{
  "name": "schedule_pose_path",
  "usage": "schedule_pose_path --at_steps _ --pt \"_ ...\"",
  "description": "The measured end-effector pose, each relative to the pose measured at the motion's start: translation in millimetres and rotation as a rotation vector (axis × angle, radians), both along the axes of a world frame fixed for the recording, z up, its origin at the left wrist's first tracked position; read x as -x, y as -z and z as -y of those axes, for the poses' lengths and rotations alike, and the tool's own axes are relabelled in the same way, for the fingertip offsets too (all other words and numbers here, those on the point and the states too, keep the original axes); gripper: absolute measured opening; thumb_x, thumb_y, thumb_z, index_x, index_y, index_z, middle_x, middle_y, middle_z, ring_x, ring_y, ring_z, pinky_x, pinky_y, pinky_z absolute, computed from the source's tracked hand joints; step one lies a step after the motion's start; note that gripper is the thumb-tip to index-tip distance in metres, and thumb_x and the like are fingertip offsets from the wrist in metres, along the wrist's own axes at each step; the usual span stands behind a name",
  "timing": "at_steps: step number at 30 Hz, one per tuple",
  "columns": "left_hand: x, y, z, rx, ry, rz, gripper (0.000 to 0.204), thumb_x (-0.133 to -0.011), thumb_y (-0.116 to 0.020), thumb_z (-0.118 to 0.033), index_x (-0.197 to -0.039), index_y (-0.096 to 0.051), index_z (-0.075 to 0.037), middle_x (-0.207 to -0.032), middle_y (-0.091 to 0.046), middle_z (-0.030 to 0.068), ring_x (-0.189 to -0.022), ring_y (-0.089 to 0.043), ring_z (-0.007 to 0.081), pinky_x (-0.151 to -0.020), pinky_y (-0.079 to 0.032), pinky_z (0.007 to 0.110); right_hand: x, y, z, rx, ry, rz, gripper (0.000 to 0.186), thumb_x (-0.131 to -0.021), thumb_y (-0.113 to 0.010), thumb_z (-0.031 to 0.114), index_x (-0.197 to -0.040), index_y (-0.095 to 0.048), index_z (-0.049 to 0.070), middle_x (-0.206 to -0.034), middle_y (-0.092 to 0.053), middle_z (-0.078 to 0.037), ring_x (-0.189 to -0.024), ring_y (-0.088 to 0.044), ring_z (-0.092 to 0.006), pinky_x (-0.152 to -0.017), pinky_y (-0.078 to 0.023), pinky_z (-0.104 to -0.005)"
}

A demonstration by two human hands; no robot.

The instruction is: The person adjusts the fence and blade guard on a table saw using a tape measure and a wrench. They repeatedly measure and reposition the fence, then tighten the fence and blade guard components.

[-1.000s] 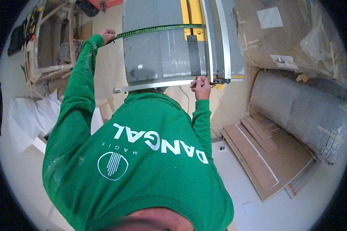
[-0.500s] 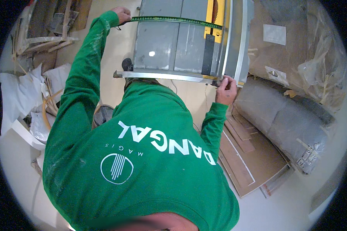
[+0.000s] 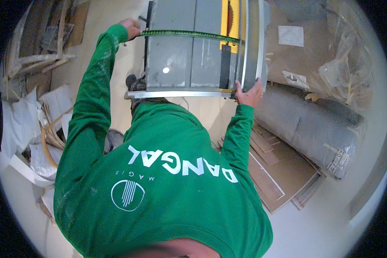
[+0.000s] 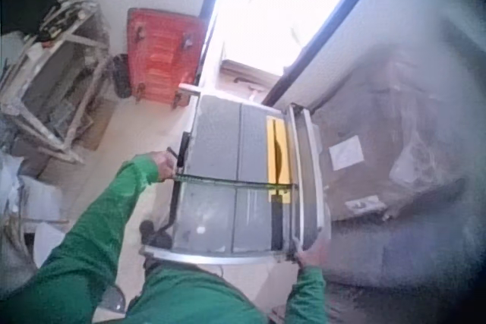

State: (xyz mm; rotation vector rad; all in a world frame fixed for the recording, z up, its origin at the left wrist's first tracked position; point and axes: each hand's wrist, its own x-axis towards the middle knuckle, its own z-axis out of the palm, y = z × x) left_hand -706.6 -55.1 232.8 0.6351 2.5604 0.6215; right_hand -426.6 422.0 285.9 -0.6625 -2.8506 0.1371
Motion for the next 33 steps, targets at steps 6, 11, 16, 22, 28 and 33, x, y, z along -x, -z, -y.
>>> schedule_pose_path --at_steps 6,11,16,22,28,33 --pt "-3.1 3.7 10.9 -0.033 -0.002 0.141 0.026 -0.086 -0.061 -0.029 -0.082 -0.07 -0.005 -0.065 -0.062 0.0097 -0.06 -0.06 0.0216 -0.059 -0.049 0.04 2.9 -9.9 23.4 -0.02 0.237 0.158 0.108 -0.072 -0.082 0.051 -0.156 -0.024 0.016 -0.145 -0.041 -0.025 -0.133 -0.042 -0.046 -0.109 -0.037 -0.0558" --pt "-13.9 -13.2 10.8 0.003 -0.19 0.27 0.027 -0.086 -0.063 -0.029 -0.082 -0.069 -0.004 -0.066 -0.062 0.0106 -0.061 -0.061 0.0222 -0.06 -0.05 0.039 8.8 -7.5 42.2 -0.278 0.305 0.163 0.101 -0.073 -0.082 0.04 -0.155 -0.027 0.022 -0.151 -0.036 -0.021 -0.141 -0.034 -0.0451 -0.109 -0.036 -0.0598" --pt "-24.2 -34.5 6.7 0.039 -0.177 0.27 0.024 -0.081 -0.064 -0.027 -0.084 -0.073 -0.005 -0.07 -0.066 0.0134 -0.068 -0.066 0.0269 -0.068 -0.053 0.043 21.6 -0.6 47.3 -0.265 0.07 0.052 0.048 -0.074 -0.074 0.015 -0.117 -0.054 0.013 -0.154 -0.034 -0.018 -0.146 -0.03 -0.0397 -0.114 -0.029 -0.0597" --pt "-31.7 -31.1 1.7 0.038 -0.206 0.322 0.025 -0.086 -0.065 -0.027 -0.086 -0.071 -0.003 -0.067 -0.063 0.0078 -0.065 -0.06 0.0193 -0.062 -0.049 0.038 35.5 -31.0 20.0 -0.024 0.056 0.144 0.061 -0.067 -0.078 0.017 -0.121 -0.051 0.012 -0.144 -0.048 -0.019 -0.13 -0.052 -0.0368 -0.101 -0.047 -0.049" --pt "-30.3 -21.3 -10.3 -0.014 -0.137 0.318 0.026 -0.087 -0.066 -0.028 -0.086 -0.072 -0.003 -0.067 -0.063 0.0073 -0.065 -0.059 0.0183 -0.062 -0.048 0.037 12.7 -64.8 -111.4 0.318 0.26 -0.072 0.044 -0.081 -0.076 0.021 -0.118 -0.057 0.008 -0.093 -0.073 -0.017 -0.087 -0.072 -0.0248 -0.079 -0.056 -0.0388" --pt "-25.1 -21.8 -27.2 -0.044 -0.125 0.304 0.026 -0.089 -0.066 -0.029 -0.086 -0.071 -0.003 -0.069 -0.063 0.0057 -0.064 -0.058 0.0161 -0.061 -0.047 0.034 6.1 2.7 -128.6 0.662 0.16 -0.221 0.028 -0.097 -0.058 0.031 -0.113 -0.066 0.009 -0.103 -0.07 -0.02 -0.096 -0.069 -0.032 -0.084 -0.054 -0.0438"
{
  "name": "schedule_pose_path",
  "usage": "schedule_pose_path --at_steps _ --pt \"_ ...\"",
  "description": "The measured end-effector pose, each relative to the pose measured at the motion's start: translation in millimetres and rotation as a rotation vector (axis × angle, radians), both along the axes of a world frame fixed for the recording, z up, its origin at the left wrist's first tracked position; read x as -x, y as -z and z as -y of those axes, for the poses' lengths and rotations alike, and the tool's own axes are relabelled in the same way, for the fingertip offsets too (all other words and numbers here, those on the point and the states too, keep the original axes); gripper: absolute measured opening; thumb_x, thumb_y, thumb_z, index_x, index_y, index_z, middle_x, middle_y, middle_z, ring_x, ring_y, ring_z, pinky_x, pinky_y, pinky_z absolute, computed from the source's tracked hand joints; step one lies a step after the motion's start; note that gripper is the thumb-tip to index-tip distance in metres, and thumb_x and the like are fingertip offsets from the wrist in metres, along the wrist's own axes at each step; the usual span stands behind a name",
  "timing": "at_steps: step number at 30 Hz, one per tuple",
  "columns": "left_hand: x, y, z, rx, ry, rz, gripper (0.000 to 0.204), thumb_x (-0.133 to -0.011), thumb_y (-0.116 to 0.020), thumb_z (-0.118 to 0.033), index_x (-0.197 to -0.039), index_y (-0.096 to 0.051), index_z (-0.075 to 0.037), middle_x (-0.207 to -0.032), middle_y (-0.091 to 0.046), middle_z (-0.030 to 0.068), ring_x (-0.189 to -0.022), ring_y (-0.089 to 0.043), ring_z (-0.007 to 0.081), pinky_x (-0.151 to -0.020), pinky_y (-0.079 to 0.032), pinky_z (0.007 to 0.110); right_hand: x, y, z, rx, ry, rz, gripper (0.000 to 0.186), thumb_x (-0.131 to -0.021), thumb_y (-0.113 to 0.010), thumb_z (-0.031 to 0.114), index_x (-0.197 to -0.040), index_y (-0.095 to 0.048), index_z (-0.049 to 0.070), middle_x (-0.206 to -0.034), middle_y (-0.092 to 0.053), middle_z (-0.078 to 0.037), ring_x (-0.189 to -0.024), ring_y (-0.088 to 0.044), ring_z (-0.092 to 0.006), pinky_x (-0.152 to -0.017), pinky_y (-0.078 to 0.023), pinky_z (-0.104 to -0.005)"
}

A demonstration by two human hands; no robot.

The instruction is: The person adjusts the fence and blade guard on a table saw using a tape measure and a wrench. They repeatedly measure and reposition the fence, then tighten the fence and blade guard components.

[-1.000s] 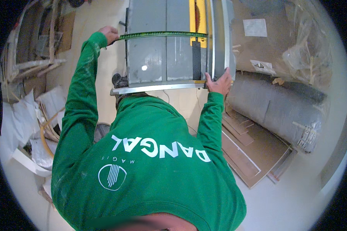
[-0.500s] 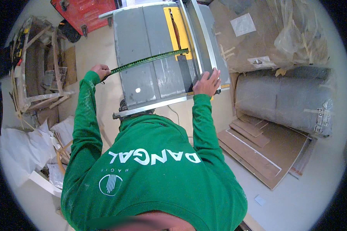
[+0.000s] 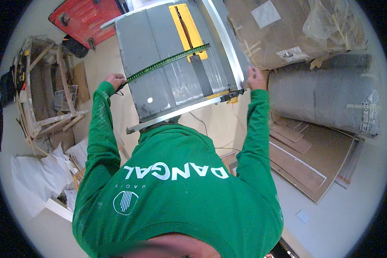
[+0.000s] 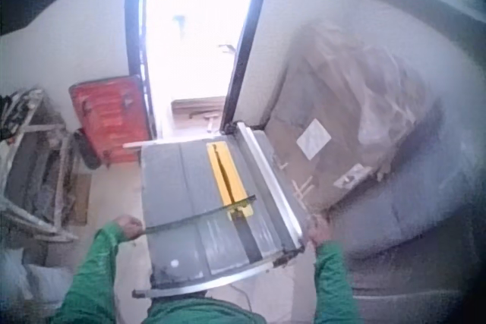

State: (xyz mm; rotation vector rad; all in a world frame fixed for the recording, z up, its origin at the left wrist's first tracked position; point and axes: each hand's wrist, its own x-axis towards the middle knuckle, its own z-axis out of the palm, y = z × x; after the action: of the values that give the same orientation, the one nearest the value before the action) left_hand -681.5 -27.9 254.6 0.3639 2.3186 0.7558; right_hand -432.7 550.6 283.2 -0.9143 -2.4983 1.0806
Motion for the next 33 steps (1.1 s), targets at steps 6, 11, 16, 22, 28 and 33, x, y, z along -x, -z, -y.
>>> schedule_pose_path --at_steps 6,11,16,22,28,33 --pt "24.4 6.7 -11.9 0.031 -0.048 0.087 0.025 -0.091 -0.067 -0.026 -0.086 -0.071 -0.002 -0.069 -0.062 0.0023 -0.064 -0.056 0.0135 -0.059 -0.046 0.032 5.8 28.1 70.2 -0.38 0.108 0.331 0.047 -0.099 -0.045 0.051 -0.125 -0.062 0.016 -0.126 -0.061 -0.022 -0.113 -0.059 -0.0424 -0.096 -0.047 -0.054" --pt "42.7 14.2 -16.8 0.023 -0.067 0.045 0.022 -0.09 -0.068 -0.023 -0.091 -0.072 -0.002 -0.068 -0.06 0.0012 -0.063 -0.056 0.0131 -0.058 -0.045 0.032 6.2 17.2 64.4 -0.203 0.158 0.22 0.052 -0.098 -0.044 0.054 -0.136 -0.055 0.019 -0.129 -0.059 -0.021 -0.122 -0.055 -0.0417 -0.102 -0.041 -0.0583" --pt "48.6 11.9 -22.2 0.109 -0.046 0.026 0.023 -0.089 -0.07 -0.023 -0.094 -0.074 -0.001 -0.069 -0.062 0.0015 -0.062 -0.056 0.0133 -0.058 -0.045 0.032 6.0 21.6 45.9 -0.205 0.213 0.287 0.051 -0.098 -0.043 0.055 -0.131 -0.06 0.02 -0.13 -0.06 -0.016 -0.126 -0.052 -0.0398 -0.104 -0.039 -0.0601" --pt "48.4 5.5 -25.7 0.144 -0.039 0.071 0.026 -0.087 -0.067 -0.027 -0.094 -0.074 -0.003 -0.077 -0.069 0.0091 -0.073 -0.065 0.0193 -0.069 -0.052 0.037 3.8 29.0 47.2 -0.246 0.163 0.192 0.042 -0.099 -0.047 0.045 -0.119 -0.064 0.012 -0.118 -0.065 -0.019 -0.115 -0.057 -0.0409 -0.098 -0.043 -0.056" --pt "51.5 6.9 -27.2 0.223 0.047 0.005 0.032 -0.086 -0.067 -0.033 -0.099 -0.075 -0.004 -0.084 -0.071 0.0131 -0.082 -0.067 0.0242 -0.075 -0.053 0.038 6.3 32.1 46.3 -0.247 0.136 -0.051 0.028 -0.099 -0.052 0.029 -0.105 -0.066 0.005 -0.101 -0.068 -0.021 -0.098 -0.062 -0.0419 -0.086 -0.048 -0.0497" --pt "51.0 12.4 -25.5 0.216 0.016 0.008 0.032 -0.087 -0.067 -0.033 -0.101 -0.075 -0.005 -0.087 -0.072 0.0123 -0.082 -0.067 0.0241 -0.077 -0.053 0.038 -1.3 30.0 50.4 -0.04 0.21 -0.212 0.028 -0.098 -0.053 0.027 -0.096 -0.067 0.002 -0.09 -0.07 -0.019 -0.09 -0.065 -0.0384 -0.082 -0.05 -0.0484"
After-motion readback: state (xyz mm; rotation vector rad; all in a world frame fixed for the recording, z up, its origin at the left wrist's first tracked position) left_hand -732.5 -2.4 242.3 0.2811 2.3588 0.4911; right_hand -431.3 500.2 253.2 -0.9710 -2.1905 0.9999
